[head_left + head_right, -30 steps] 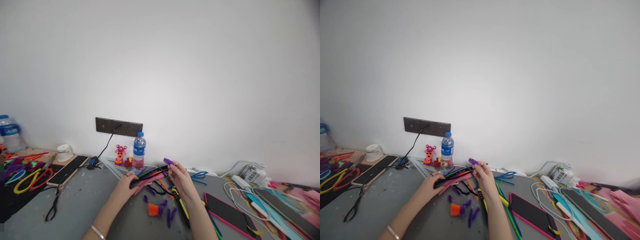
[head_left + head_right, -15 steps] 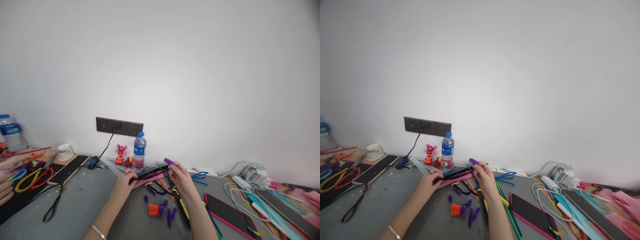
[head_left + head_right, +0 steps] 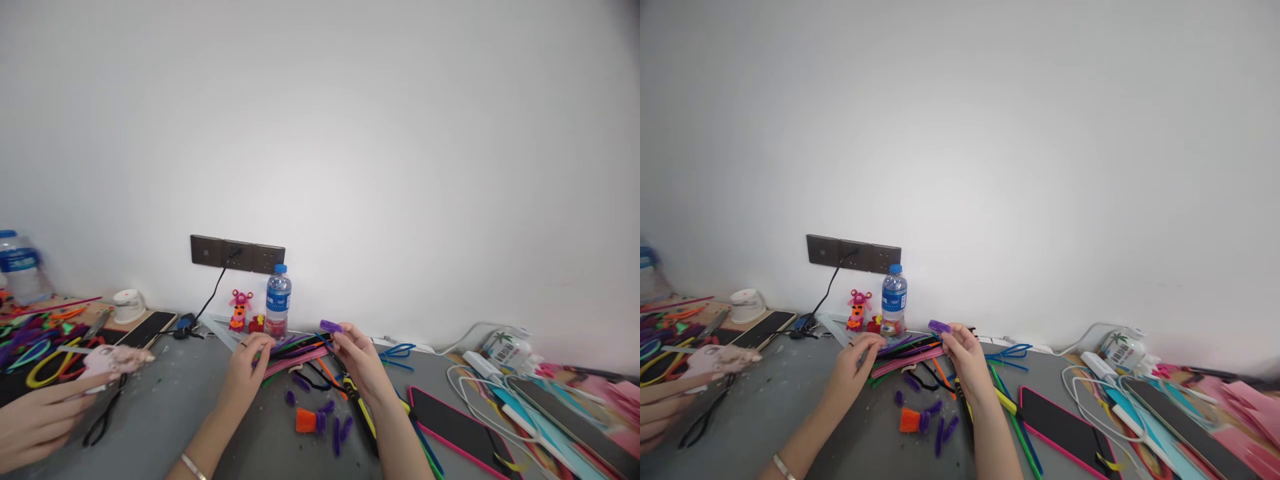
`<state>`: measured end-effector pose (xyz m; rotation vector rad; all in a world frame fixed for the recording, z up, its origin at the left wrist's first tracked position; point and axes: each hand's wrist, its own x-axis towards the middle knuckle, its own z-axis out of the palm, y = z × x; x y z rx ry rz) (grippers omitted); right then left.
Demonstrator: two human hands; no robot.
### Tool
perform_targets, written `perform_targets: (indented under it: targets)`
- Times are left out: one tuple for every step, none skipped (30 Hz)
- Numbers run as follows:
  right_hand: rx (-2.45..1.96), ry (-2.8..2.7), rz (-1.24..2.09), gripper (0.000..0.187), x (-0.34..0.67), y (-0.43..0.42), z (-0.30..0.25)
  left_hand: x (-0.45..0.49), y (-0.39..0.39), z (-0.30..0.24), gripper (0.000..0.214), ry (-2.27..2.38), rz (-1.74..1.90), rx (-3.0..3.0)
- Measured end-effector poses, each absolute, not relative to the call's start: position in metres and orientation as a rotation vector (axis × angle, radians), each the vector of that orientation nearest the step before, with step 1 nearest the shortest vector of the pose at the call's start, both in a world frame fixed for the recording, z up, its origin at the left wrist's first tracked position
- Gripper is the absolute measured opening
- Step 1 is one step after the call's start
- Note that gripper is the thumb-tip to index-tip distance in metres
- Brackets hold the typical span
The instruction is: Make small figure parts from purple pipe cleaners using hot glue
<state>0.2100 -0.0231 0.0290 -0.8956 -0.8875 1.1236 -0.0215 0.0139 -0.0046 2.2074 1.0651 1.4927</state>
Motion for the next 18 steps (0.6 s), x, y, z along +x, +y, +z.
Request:
perform_targets:
  targets:
    - [-0.901, -0.947, 1.125, 0.03, 0.207, -0.024, 0.03, -0.021, 0.012, -0.002, 0.019, 1.044, 1.582, 2.189]
    - [-0.906, -1.012, 1.134, 0.029, 0.204, -0.024, 0.03, -0.021, 0.01, 0.0, 0.017, 1.017, 1.656, 2.175]
    - [-0.907, -1.077, 1.15, 0.029, 0.201, -0.025, 0.031, -0.019, 0.008, 0.002, 0.015, 0.985, 1.705, 2.168]
    - [-0.904, -1.139, 1.172, 0.028, 0.198, -0.026, 0.031, -0.017, 0.005, 0.003, 0.013, 0.949, 1.731, 2.163]
    - [-0.893, -1.195, 1.197, 0.027, 0.194, -0.026, 0.031, -0.015, 0.003, 0.004, 0.012, 0.913, 1.72, 2.166]
    - [-0.877, -1.242, 1.222, 0.025, 0.191, -0.027, 0.031, -0.012, 0.0, 0.005, 0.013, 0.884, 1.7, 2.161]
    - [-0.857, -1.281, 1.242, 0.023, 0.189, -0.027, 0.031, -0.009, -0.003, 0.005, 0.016, 0.869, 1.667, 2.152]
    - [-0.839, -1.31, 1.254, 0.022, 0.187, -0.028, 0.03, -0.006, -0.005, 0.005, 0.02, 0.87, 1.599, 2.146]
    - [-0.827, -1.335, 1.26, 0.02, 0.186, -0.028, 0.03, -0.003, -0.007, 0.005, 0.021, 0.878, 1.547, 2.127]
    - [-0.821, -1.355, 1.264, 0.019, 0.185, -0.028, 0.029, -0.001, -0.009, 0.005, 0.02, 0.889, 1.503, 2.102]
    - [-0.82, -1.37, 1.266, 0.018, 0.185, -0.028, 0.029, 0.001, -0.01, 0.005, 0.019, 0.902, 1.471, 2.071]
    - [-0.822, -1.383, 1.27, 0.018, 0.184, -0.028, 0.029, 0.002, -0.011, 0.005, 0.017, 0.913, 1.454, 2.038]
    - [-0.823, -1.392, 1.272, 0.018, 0.185, -0.028, 0.029, 0.002, -0.012, 0.006, 0.015, 0.922, 1.446, 2.007]
    - [-0.824, -1.399, 1.273, 0.018, 0.185, -0.028, 0.029, 0.002, -0.012, 0.006, 0.013, 0.927, 1.442, 1.982]
    - [-0.826, -1.403, 1.273, 0.018, 0.185, -0.028, 0.029, 0.002, -0.012, 0.006, 0.011, 0.931, 1.437, 1.962]
    - [-0.829, -1.405, 1.272, 0.018, 0.185, -0.028, 0.029, 0.002, -0.012, 0.006, 0.011, 0.933, 1.431, 1.946]
    - [-0.832, -1.406, 1.271, 0.018, 0.185, -0.028, 0.029, 0.001, -0.012, 0.007, 0.01, 0.932, 1.425, 1.932]
    - [-0.833, -1.406, 1.27, 0.018, 0.185, -0.028, 0.029, 0.001, -0.012, 0.007, 0.01, 0.931, 1.422, 1.918]
